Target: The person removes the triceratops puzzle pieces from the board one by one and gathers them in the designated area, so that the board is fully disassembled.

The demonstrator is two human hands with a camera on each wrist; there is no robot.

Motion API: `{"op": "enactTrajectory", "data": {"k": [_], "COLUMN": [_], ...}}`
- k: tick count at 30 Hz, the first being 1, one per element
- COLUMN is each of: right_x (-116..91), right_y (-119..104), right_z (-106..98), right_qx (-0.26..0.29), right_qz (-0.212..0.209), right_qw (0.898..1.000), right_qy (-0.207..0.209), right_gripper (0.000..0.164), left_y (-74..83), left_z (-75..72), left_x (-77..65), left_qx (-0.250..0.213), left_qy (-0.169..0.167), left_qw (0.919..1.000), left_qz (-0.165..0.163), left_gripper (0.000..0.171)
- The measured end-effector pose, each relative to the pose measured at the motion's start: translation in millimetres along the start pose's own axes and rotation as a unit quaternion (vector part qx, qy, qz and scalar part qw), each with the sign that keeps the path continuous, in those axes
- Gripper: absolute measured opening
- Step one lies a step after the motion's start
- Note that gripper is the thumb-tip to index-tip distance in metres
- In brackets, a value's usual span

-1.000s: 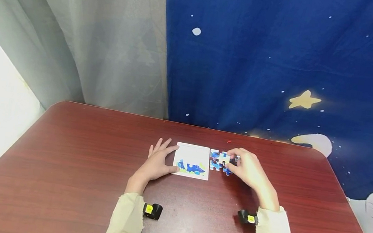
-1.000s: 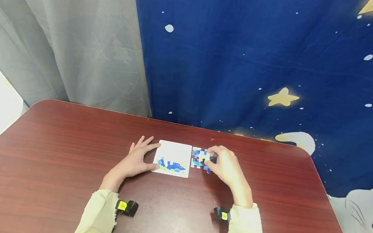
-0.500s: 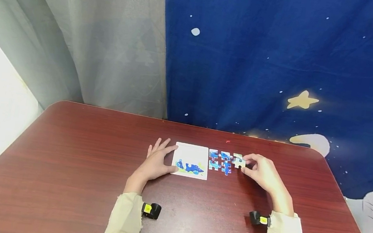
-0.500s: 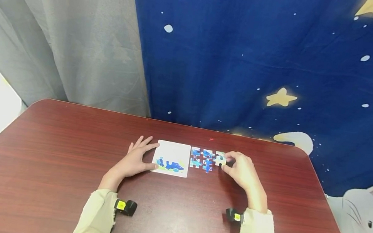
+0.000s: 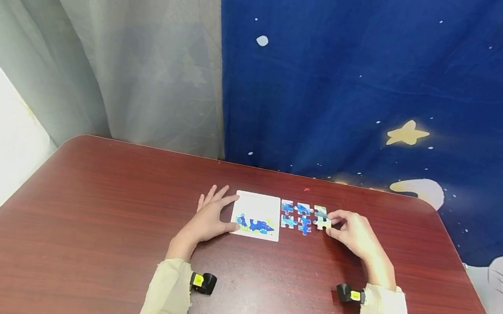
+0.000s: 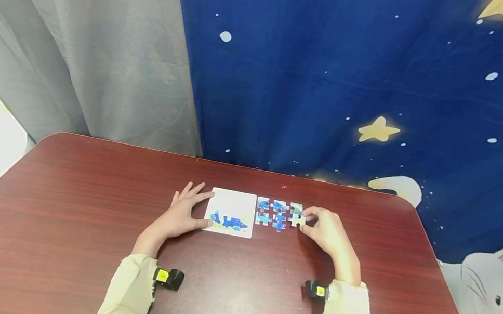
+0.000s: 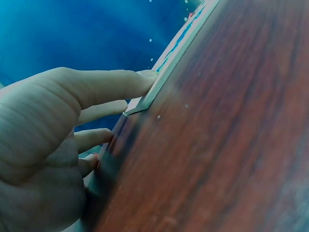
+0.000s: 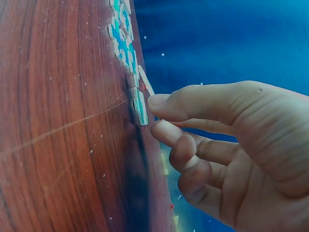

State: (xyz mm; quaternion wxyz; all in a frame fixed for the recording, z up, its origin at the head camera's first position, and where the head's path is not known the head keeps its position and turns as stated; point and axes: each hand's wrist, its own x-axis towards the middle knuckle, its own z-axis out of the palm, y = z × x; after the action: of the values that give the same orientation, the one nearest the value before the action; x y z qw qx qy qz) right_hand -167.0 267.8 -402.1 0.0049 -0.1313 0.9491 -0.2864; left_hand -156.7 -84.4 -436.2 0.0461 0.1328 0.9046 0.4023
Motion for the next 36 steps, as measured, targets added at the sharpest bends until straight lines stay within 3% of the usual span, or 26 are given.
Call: {"op": "enactTrajectory", "data": {"k": [16,36], "right_x": [0.8,0.5], "right_y": [4.9,7.7], "right_z": [3.6,5.4], "right_qx": [0.007,0.003], "right_qz": [0.000,0.012], "right_qw": [1.000,0.999], "right_qy": [-0.029,-0.036], "right_gripper": [0.026,0.028], "left_y": [-0.2,-0.3], "left_z": [-0.3,0.1], "left_x": [0.3,0.9], "left_qx": [0.001,0.001], "left_qy": [-0.002,-0.002], "left_qw": [1.0000,1.0000], "left_qz": [0.000,-0.002], "left_gripper": [0.071,0.070]}}
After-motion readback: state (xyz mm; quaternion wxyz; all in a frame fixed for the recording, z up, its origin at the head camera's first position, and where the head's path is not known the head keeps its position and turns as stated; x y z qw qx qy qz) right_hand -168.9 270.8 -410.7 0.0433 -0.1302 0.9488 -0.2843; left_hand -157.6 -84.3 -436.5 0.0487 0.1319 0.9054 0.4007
